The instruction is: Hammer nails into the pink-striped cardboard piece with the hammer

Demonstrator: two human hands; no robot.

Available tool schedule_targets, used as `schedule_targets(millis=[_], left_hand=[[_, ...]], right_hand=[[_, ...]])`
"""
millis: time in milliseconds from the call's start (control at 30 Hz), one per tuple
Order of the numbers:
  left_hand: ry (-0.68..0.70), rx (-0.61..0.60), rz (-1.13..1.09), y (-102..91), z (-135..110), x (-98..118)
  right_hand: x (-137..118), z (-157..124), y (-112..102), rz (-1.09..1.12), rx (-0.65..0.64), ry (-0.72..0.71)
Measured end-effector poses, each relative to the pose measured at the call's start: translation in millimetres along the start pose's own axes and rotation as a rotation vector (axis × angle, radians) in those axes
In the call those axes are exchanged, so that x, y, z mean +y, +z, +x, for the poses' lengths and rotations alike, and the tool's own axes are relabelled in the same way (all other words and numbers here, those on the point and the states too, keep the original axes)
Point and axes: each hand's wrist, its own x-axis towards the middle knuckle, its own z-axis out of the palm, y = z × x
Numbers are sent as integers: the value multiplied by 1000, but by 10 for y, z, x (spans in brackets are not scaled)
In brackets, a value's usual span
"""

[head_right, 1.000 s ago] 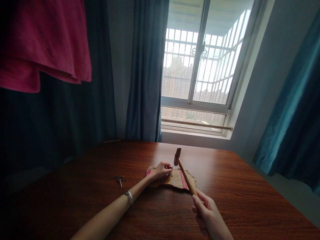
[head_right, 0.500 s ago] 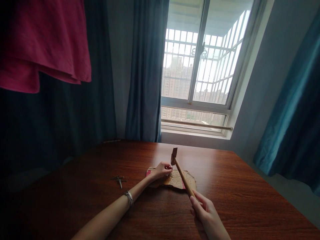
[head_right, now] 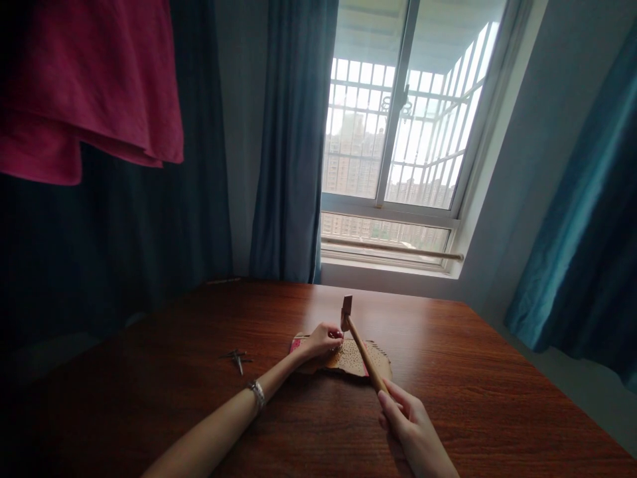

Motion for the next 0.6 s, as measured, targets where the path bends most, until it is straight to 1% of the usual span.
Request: schedule_targets(millis=[100,233,367,600], left_hand=[[-6,-7,6,-5,0,6],[-5,-9,-3,-6,-8,12],[1,-7,4,-3,-17,16],[31,2,10,-7,-22,24]], right_hand=[[-24,-15,16,-3,-39,-6],[9,1,27,1,19,-18],[16,4,12,-36,-16,15],[-11,-45,56,5,18,16]])
